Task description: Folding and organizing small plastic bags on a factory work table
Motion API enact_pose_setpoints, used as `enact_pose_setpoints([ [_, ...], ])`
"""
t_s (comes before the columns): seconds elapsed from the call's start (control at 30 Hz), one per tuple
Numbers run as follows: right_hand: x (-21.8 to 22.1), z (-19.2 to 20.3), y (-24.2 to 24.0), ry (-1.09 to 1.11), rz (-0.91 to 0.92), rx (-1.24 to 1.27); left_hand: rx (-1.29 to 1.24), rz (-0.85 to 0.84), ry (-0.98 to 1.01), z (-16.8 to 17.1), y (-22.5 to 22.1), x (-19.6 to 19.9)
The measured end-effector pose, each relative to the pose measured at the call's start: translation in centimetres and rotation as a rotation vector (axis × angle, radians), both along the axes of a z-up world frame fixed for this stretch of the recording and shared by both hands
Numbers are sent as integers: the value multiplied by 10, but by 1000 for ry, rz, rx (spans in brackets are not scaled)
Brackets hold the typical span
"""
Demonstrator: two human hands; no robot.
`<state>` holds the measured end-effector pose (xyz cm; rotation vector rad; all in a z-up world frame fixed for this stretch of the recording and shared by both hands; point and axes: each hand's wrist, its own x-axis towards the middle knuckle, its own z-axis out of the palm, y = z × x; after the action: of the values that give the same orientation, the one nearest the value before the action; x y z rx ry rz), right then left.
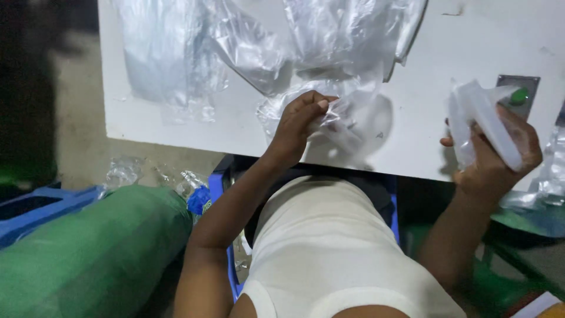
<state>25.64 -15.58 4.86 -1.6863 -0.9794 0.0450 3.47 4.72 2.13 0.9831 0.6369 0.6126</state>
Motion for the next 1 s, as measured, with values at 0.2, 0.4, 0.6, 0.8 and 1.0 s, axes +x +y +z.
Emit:
enact_pose_setpoints([
  [0.2, -41, -6, 32, 325, 261, 19, -693, -46, 53, 9, -7, -14],
  [0.4, -57, -4, 51, -12, 491, -357, -406, 181, 90, -6, -19, -47],
  [0.6, -45, 7, 53, -17, 555, -417, -134, 175, 366, -26, 4, -63],
  [0.8, -37, 4, 51, 95, 557, -374, -87, 171, 384, -13, 24, -62],
  [1.0, -31, -3, 49, 142, 543, -323, -99, 184, 381, -4, 26, -60],
])
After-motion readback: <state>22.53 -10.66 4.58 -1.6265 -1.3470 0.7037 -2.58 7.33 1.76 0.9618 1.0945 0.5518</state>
